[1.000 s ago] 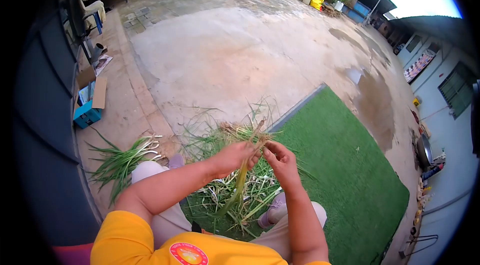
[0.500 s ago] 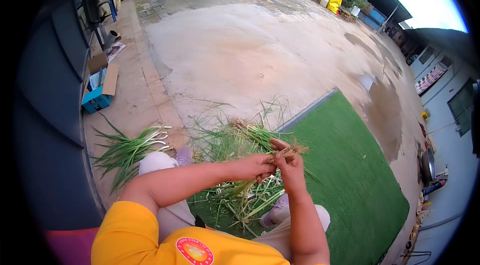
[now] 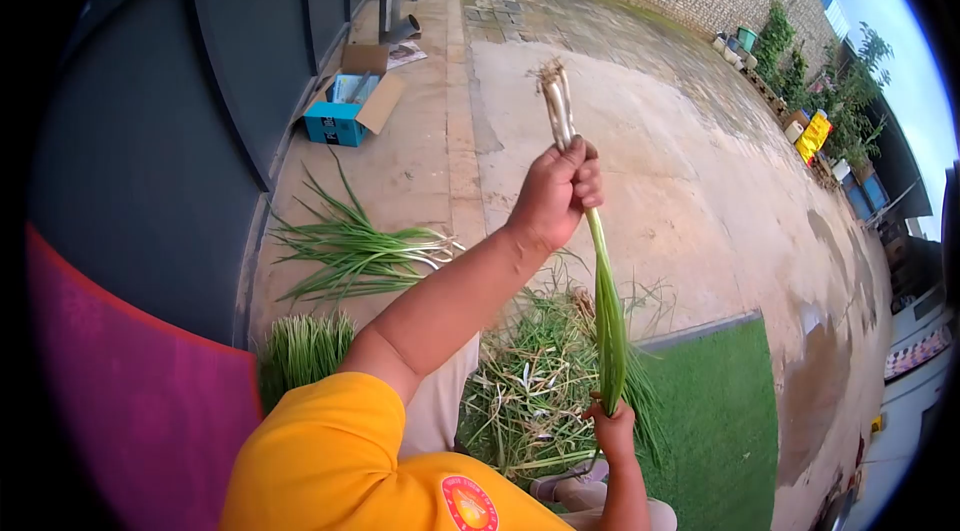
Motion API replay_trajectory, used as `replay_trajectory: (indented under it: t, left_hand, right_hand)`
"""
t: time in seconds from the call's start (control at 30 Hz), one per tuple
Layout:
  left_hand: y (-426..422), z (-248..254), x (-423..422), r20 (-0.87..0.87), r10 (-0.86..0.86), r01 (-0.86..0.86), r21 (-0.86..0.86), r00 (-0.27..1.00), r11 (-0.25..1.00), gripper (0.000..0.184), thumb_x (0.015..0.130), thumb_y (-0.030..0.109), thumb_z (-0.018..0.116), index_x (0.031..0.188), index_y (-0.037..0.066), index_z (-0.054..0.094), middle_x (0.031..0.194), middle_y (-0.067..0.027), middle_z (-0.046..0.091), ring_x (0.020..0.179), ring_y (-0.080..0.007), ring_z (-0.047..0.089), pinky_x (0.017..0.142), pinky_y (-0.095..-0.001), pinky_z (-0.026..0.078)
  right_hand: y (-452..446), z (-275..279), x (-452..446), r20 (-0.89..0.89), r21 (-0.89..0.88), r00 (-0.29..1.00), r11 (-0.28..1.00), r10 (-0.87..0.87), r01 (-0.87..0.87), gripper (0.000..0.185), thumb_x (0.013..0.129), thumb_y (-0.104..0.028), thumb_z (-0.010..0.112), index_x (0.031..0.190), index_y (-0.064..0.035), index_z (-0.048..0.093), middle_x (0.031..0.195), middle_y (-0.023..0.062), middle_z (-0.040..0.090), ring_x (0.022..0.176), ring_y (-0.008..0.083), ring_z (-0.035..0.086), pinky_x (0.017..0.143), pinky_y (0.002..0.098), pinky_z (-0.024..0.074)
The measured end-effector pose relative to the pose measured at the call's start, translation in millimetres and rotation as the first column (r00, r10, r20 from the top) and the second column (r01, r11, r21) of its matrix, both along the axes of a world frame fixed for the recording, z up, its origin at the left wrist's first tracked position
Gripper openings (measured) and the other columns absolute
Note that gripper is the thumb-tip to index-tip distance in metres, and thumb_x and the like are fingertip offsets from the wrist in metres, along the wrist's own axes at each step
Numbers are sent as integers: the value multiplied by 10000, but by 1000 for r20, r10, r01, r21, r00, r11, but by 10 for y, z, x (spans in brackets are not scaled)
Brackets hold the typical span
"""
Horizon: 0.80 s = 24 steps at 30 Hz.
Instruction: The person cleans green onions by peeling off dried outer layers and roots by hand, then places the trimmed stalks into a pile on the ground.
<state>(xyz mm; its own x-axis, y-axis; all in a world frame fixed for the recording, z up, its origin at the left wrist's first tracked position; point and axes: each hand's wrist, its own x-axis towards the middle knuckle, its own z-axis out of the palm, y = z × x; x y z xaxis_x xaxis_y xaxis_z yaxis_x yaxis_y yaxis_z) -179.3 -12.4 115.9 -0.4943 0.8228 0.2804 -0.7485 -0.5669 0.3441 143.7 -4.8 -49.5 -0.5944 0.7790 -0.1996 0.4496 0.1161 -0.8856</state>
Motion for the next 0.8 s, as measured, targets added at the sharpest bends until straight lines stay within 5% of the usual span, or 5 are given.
replay_trajectory:
  t: [0.13, 0.23, 0.37, 0.53, 0.8]
  left_hand:
    - [-797, 445, -1104, -183, 527, -506, 152, 830, 849, 186, 923, 203, 418, 825, 47, 441, 632, 19, 335, 533, -75, 313, 495, -218, 297]
    - [-1358, 824, -1658, -344, 776, -727, 289, 529, 624, 230, 921, 226, 432, 783, 44, 454, 618, 10, 358, 535, -81, 312, 500, -232, 310]
    - [-1549, 928, -1971, -540, 821, -795, 410, 183, 447, 203, 918, 202, 448, 821, 28, 484, 625, 3, 406, 537, -82, 331, 511, -226, 322]
    - [-1237, -24, -2271, -741, 282, -746, 656, -609, 115, 107, 856, 96, 512, 940, 30, 510, 710, -102, 545, 630, -287, 527, 575, -329, 415]
    - [-893, -2949, -2398, -730, -596, -915, 100, -334, 391, 81, 805, 108, 481, 847, 40, 471, 823, -150, 552, 787, -344, 541, 664, -423, 447]
  right_hand:
    - [144, -763, 441, 487, 325, 873, 926, 11, -193, 124, 789, -76, 537, 869, -14, 608, 609, 104, 611, 547, 165, 579, 524, 317, 440]
    - [189, -1136, 664, 587, 214, 808, 972, -47, -99, 169, 709, -118, 600, 863, -57, 633, 758, 209, 599, 724, 355, 588, 625, 416, 466]
    - [172, -1512, 942, 677, 157, 730, 987, -91, -22, 163, 721, -127, 585, 857, -63, 648, 748, 170, 627, 719, 297, 620, 655, 377, 485]
    - [207, -1650, 938, 720, 49, 692, 999, -50, 22, 189, 737, -129, 563, 878, -33, 645, 673, 100, 650, 650, 190, 646, 649, 303, 496]
    - [521, -1871, 635, 682, 38, 731, 997, 19, -62, 195, 736, -136, 568, 876, -20, 641, 690, 111, 646, 600, 185, 624, 594, 310, 486]
